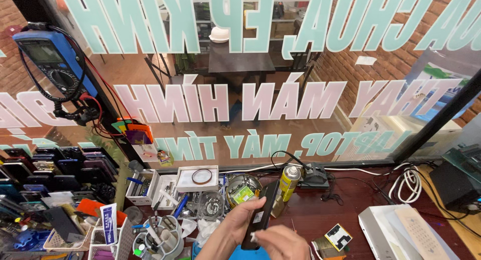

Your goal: The person reassembles a smartphone by placing the battery into the chassis, connecting the battery cable, and securing the back cover. They then power on the device, navigate the settings menu, and wipe the screen with a cloth before placing the phone in a protective case.

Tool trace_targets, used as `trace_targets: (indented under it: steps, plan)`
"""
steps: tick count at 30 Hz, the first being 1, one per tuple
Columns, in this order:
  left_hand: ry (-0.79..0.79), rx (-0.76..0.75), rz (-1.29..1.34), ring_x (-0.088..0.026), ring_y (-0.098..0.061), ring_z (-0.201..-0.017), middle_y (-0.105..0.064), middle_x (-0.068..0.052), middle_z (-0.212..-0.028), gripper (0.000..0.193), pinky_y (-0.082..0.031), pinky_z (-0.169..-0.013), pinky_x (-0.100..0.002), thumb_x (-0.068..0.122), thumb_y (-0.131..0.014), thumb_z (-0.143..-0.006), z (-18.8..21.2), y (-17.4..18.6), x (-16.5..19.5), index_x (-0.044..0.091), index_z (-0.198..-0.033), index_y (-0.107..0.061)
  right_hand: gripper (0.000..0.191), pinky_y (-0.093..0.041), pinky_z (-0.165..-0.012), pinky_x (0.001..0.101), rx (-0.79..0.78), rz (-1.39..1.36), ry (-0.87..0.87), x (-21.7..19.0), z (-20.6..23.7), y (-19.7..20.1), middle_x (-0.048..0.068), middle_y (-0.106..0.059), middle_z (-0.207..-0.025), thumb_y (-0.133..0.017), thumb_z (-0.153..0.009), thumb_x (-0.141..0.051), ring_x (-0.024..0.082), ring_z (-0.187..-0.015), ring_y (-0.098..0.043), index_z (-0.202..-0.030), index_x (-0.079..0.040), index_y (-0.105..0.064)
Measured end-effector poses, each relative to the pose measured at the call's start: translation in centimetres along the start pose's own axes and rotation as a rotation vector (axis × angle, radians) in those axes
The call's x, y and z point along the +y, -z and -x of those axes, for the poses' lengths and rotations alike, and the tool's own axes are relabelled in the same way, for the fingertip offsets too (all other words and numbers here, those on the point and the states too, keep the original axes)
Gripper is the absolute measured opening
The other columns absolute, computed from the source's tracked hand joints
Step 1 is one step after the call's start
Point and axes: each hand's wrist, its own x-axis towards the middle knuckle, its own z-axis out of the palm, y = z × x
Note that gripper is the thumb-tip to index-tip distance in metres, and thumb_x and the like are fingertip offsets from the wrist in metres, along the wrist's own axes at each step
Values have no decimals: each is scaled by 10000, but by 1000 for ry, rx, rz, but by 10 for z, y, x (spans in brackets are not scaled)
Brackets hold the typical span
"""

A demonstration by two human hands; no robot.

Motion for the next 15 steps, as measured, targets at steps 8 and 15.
trace_targets:
  steps: [8,15]
  plan:
    - [-20,-44,-85,-134,-696,-773,-730,-18,-927,293,-589,-712,-297,197,-736,-922,20,-16,3,72,-1181,-679,224,-605,-705,318,18,61,-81,26,-3,3,60,-776,-861,-736,-750,-18,204,-777,-764,-941,-102,-818]
    - [-140,34,-270,-135,-691,-773,-733,-24,-926,302,-587,-710,-304,102,-731,-885,49,-39,15,72,-1175,-650,147,-584,-717,274,63,59,-314,25,-27,12,64,-780,-877,-719,-853,-45,151,-782,-758,-978,-30,-794]
